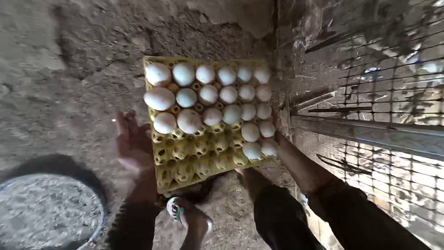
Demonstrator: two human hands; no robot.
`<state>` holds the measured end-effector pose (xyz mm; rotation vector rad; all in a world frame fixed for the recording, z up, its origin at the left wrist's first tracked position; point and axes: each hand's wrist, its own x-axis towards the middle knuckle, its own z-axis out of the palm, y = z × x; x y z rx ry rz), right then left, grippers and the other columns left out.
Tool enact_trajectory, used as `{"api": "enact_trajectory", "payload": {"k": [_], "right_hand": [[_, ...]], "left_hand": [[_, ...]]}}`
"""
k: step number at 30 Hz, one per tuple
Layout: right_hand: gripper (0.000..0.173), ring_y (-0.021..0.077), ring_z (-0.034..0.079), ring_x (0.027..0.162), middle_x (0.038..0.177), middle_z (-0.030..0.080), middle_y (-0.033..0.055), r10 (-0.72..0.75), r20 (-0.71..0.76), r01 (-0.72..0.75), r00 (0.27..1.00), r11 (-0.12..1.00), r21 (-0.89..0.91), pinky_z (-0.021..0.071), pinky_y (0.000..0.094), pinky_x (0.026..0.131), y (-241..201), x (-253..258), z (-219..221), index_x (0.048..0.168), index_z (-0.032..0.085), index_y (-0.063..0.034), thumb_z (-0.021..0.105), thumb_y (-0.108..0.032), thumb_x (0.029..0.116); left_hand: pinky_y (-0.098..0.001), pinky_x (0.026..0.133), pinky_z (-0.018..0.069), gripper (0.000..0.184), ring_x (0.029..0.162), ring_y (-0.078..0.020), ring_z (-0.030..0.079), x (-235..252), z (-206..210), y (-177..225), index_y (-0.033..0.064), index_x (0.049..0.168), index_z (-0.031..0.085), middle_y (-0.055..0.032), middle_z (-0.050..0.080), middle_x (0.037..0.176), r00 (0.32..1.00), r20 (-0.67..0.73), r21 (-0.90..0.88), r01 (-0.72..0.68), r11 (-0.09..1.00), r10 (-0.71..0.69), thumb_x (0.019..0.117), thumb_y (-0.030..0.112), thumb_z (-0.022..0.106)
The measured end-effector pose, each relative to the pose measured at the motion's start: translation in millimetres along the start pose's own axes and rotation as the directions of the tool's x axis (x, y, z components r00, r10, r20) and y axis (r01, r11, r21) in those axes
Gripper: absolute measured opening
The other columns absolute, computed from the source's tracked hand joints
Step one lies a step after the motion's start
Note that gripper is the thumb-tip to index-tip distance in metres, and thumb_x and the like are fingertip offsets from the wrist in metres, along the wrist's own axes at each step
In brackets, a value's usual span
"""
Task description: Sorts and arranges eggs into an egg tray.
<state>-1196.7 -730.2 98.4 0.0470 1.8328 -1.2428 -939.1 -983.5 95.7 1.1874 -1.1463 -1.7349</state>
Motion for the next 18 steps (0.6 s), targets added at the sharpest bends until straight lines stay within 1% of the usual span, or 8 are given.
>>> {"api": "enact_trajectory", "payload": {"k": [1, 3, 5, 7, 10, 13, 15, 18], "right_hand": [[0.041, 0.0072, 0.060, 0.117, 0.134, 0.060, 0.0117, -0.002, 0.088, 0.019, 0.996, 0.981, -0.191, 0.0505, 0.0241, 0.100, 5, 23, -12, 0.149, 0.042, -0.0010, 0.038, -0.016, 0.1109], [0.047, 0.0105, 0.056, 0.127, 0.143, 0.055, 0.0164, -0.057, 0.095, 0.086, 0.994, 0.936, -0.343, 0.0473, 0.0266, 0.107, 9, 75, -9, 0.153, 0.037, 0.0002, 0.044, -0.013, 0.1084], [0.042, 0.0064, 0.057, 0.121, 0.138, 0.057, 0.0093, -0.103, -0.002, 0.102, 0.995, 0.985, -0.142, 0.0489, 0.0251, 0.101, 11, 120, 14, 0.152, 0.040, -0.0090, 0.034, -0.020, 0.1116], [0.043, 0.0018, 0.065, 0.104, 0.121, 0.068, -0.0032, -0.056, -0.051, 0.057, 0.997, 0.998, 0.017, 0.0567, 0.0249, 0.086, 35, 169, 15, 0.137, 0.056, -0.0240, 0.030, -0.045, 0.1110], [0.046, 0.0200, 0.054, 0.134, 0.152, 0.051, 0.0091, -0.099, 0.032, 0.104, 0.995, 0.962, -0.254, 0.0478, 0.0441, 0.108, 67, 215, -1, 0.157, 0.040, -0.0135, 0.037, -0.026, 0.1127], [0.051, 0.0174, 0.059, 0.125, 0.145, 0.057, 0.0067, -0.118, -0.022, 0.115, 0.993, 0.989, -0.089, 0.0513, 0.0421, 0.102, 98, 245, 10, 0.151, 0.047, -0.0190, 0.031, -0.046, 0.1110], [0.050, 0.0267, 0.059, 0.126, 0.146, 0.054, 0.0210, -0.198, 0.022, 0.199, 0.980, 0.968, -0.154, 0.0509, 0.0442, 0.102, 100, 242, 12, 0.153, 0.042, -0.0057, 0.032, -0.034, 0.1129], [0.044, 0.0294, 0.052, 0.134, 0.150, 0.050, 0.0227, 0.006, 0.062, 0.014, 0.998, 0.950, -0.313, 0.0421, 0.0438, 0.111, 73, 238, 20, 0.155, 0.039, -0.0040, 0.035, -0.019, 0.1130]], "left_hand": [[-0.0195, 0.084, 0.0513, 0.056, 0.097, -0.0016, 0.061, 25, 6, -23, 0.0071, 0.156, 0.021, 0.0022, 0.051, 0.142, 0.999, 0.039, 0.019, -0.033, 0.999, 0.032, 0.1030, 0.015, 0.005], [-0.0220, 0.093, 0.0497, 0.056, 0.107, -0.0012, 0.060, 66, 17, -69, 0.0095, 0.157, 0.019, 0.0040, 0.049, 0.144, 0.996, 0.065, 0.042, -0.067, 0.997, 0.065, 0.1023, 0.017, 0.006], [-0.0245, 0.105, 0.0456, 0.054, 0.122, -0.0023, 0.056, 97, 20, -113, 0.0094, 0.158, 0.017, 0.0037, 0.044, 0.152, 0.996, 0.057, 0.044, -0.066, 0.997, 0.063, 0.1055, 0.019, 0.008], [-0.0274, 0.113, 0.0409, 0.054, 0.135, -0.0055, 0.049, 125, 22, -154, 0.0086, 0.160, 0.017, 0.0013, 0.040, 0.158, 0.997, 0.044, 0.027, -0.059, 0.998, 0.058, 0.1068, 0.019, 0.011], [-0.0290, 0.109, 0.0439, 0.053, 0.129, -0.0074, 0.053, 157, 17, -206, 0.0092, 0.156, 0.027, 0.0016, 0.050, 0.149, 0.995, 0.053, -0.007, -0.087, 0.996, 0.088, 0.1065, 0.021, 0.015], [-0.0254, 0.105, 0.0457, 0.054, 0.117, -0.0039, 0.058, 170, 5, -242, 0.0035, 0.155, 0.025, 0.0013, 0.057, 0.138, 0.993, 0.071, -0.030, -0.096, 0.995, 0.098, 0.1051, 0.016, 0.009], [-0.0245, 0.106, 0.0454, 0.054, 0.118, -0.0055, 0.058, 170, 4, -250, -0.0036, 0.155, 0.020, -0.0047, 0.055, 0.141, 0.995, 0.030, -0.071, -0.097, 0.993, 0.100, 0.1055, 0.013, 0.006], [-0.0229, 0.109, 0.0417, 0.053, 0.129, -0.0069, 0.052, 172, 10, -257, -0.0101, 0.154, 0.014, -0.0137, 0.040, 0.154, 0.993, -0.038, -0.054, -0.110, 0.992, 0.108, 0.1070, 0.012, 0.005]]}}
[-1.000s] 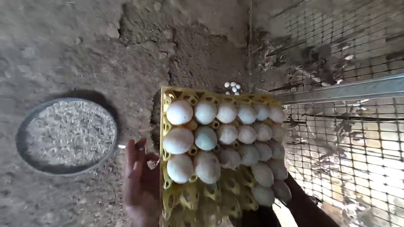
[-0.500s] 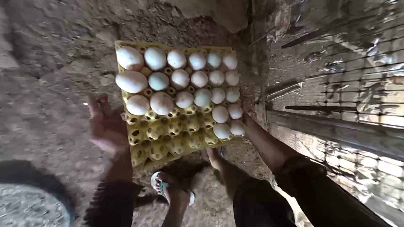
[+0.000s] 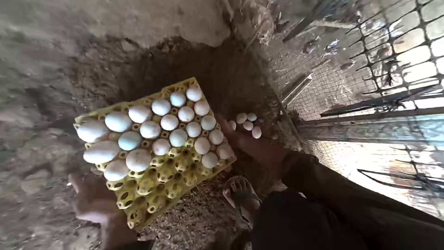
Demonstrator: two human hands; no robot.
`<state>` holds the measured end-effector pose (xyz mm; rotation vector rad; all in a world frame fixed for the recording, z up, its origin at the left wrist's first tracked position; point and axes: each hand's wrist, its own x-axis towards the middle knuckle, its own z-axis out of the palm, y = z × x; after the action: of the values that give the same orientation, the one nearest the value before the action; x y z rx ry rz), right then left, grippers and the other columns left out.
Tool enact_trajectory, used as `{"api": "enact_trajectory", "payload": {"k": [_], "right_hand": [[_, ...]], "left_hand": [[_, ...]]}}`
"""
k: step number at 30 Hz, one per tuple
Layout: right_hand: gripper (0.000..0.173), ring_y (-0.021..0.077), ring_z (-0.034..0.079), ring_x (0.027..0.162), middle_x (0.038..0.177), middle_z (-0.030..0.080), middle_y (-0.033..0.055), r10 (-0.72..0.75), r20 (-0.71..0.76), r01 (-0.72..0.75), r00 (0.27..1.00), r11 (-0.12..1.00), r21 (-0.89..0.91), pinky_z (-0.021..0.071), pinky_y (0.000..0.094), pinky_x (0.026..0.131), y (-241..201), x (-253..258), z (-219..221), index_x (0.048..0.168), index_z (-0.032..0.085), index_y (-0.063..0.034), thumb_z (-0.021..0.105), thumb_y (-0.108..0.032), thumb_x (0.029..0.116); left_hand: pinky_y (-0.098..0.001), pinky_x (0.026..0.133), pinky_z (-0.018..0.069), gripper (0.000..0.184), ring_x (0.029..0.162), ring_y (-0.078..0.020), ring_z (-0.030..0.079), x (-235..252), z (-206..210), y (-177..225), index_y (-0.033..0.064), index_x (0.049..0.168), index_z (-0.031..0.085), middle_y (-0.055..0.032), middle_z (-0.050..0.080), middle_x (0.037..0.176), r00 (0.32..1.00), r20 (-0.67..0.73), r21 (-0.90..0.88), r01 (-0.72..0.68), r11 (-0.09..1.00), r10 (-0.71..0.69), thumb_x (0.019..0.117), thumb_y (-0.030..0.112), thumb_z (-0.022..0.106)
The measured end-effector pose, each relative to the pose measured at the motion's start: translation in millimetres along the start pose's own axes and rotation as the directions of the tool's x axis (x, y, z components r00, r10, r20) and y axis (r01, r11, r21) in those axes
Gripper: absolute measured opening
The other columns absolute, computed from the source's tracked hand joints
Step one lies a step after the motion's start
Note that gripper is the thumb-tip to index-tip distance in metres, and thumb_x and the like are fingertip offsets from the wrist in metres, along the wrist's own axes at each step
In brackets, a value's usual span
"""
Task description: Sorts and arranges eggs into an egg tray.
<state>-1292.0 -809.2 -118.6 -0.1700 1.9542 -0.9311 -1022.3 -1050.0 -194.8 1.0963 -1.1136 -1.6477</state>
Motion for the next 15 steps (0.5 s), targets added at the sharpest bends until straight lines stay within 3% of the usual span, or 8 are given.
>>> {"api": "enact_trajectory", "payload": {"k": [2, 4, 7, 8, 10, 11, 13, 15], "right_hand": [[0.042, 0.0393, 0.059, 0.125, 0.140, 0.057, 0.0278, -0.106, 0.068, 0.118, 0.992, 0.973, -0.199, 0.0480, 0.0550, 0.104, 30, 22, -13, 0.150, 0.046, -0.0030, 0.042, -0.018, 0.1111], [0.040, 0.0361, 0.066, 0.109, 0.120, 0.068, 0.0242, -0.222, 0.002, 0.212, 0.975, 0.927, -0.309, 0.0521, 0.0557, 0.095, 44, 33, -43, 0.132, 0.064, -0.0011, 0.046, -0.029, 0.1104], [0.044, 0.0393, 0.056, 0.132, 0.140, 0.060, 0.0179, -0.215, -0.066, 0.123, 0.974, 0.756, -0.643, 0.0459, 0.0642, 0.106, 79, 48, -105, 0.138, 0.063, -0.0140, 0.064, -0.034, 0.0994], [0.054, 0.0429, 0.048, 0.137, 0.149, 0.053, 0.0168, -0.208, -0.056, 0.105, 0.977, 0.687, -0.719, 0.0437, 0.0682, 0.105, 99, 57, -120, 0.142, 0.059, -0.0186, 0.071, -0.038, 0.0932], [0.066, 0.0466, 0.043, 0.139, 0.156, 0.044, 0.0152, -0.166, 0.015, 0.111, 0.986, 0.585, -0.803, 0.0428, 0.0707, 0.103, 115, 64, -131, 0.145, 0.057, -0.0256, 0.081, -0.041, 0.0847], [0.070, 0.0477, 0.041, 0.140, 0.157, 0.043, 0.0155, -0.161, 0.043, 0.127, 0.986, 0.562, -0.817, 0.0432, 0.0726, 0.101, 120, 61, -129, 0.145, 0.057, -0.0276, 0.084, -0.040, 0.0820], [0.076, 0.0478, 0.040, 0.141, 0.156, 0.044, 0.0150, -0.196, 0.065, 0.160, 0.978, 0.520, -0.839, 0.0452, 0.0733, 0.098, 135, 55, -126, 0.144, 0.057, -0.0320, 0.088, -0.037, 0.0753], [0.089, 0.0498, 0.039, 0.140, 0.154, 0.045, 0.0167, -0.214, 0.075, 0.173, 0.974, 0.488, -0.855, 0.0459, 0.0737, 0.096, 141, 55, -130, 0.148, 0.053, -0.0314, 0.093, -0.033, 0.0686]], "left_hand": [[-0.0216, 0.109, 0.0417, 0.053, 0.131, -0.0066, 0.051, -4, -8, -12, -0.0088, 0.155, 0.016, -0.0149, 0.038, 0.157, 1.000, -0.007, 0.030, -0.005, 1.000, 0.005, 0.1081, 0.012, 0.006], [-0.0244, 0.115, 0.0375, 0.054, 0.141, -0.0102, 0.044, -2, -12, -17, -0.0078, 0.157, 0.012, -0.0164, 0.030, 0.163, 0.995, 0.088, 0.024, -0.039, 0.999, 0.036, 0.1080, 0.013, 0.006], [-0.0231, 0.116, 0.0343, 0.056, 0.143, -0.0081, 0.039, -9, -2, 3, -0.0053, 0.158, 0.009, -0.0154, 0.024, 0.165, 0.984, 0.177, 0.178, -0.032, 0.983, 0.000, 0.1070, 0.018, 0.008], [-0.0227, 0.112, 0.0384, 0.056, 0.138, -0.0059, 0.043, -10, 0, 11, -0.0005, 0.160, 0.012, -0.0119, 0.030, 0.163, 0.983, 0.176, 0.255, 0.005, 0.967, -0.052, 0.1086, 0.023, 0.009], [-0.0263, 0.086, 0.0519, 0.054, 0.111, -0.0042, 0.060, -4, -8, 20, 0.0174, 0.158, 0.030, -0.0009, 0.056, 0.143, 0.986, 0.040, 0.409, 0.130, 0.903, -0.160, 0.1098, 0.039, 0.019], [-0.0348, 0.087, 0.0530, 0.054, 0.112, -0.0101, 0.062, 1, -20, 26, 0.0217, 0.158, 0.032, -0.0017, 0.057, 0.142, 0.979, 0.011, 0.452, 0.175, 0.875, -0.202, 0.1096, 0.045, 0.023], [-0.0397, 0.101, 0.0512, 0.057, 0.127, -0.0151, 0.057, 11, -42, 55, 0.0172, 0.160, 0.029, -0.0059, 0.049, 0.152, 0.982, 0.068, 0.529, 0.113, 0.841, -0.174, 0.1095, 0.043, 0.031], [-0.0348, 0.108, 0.0484, 0.056, 0.134, -0.0160, 0.052, 10, -44, 105, 0.0020, 0.155, 0.031, -0.0128, 0.043, 0.155, 0.976, 0.215, 0.575, -0.104, 0.811, -0.028, 0.1090, 0.033, 0.038]]}}
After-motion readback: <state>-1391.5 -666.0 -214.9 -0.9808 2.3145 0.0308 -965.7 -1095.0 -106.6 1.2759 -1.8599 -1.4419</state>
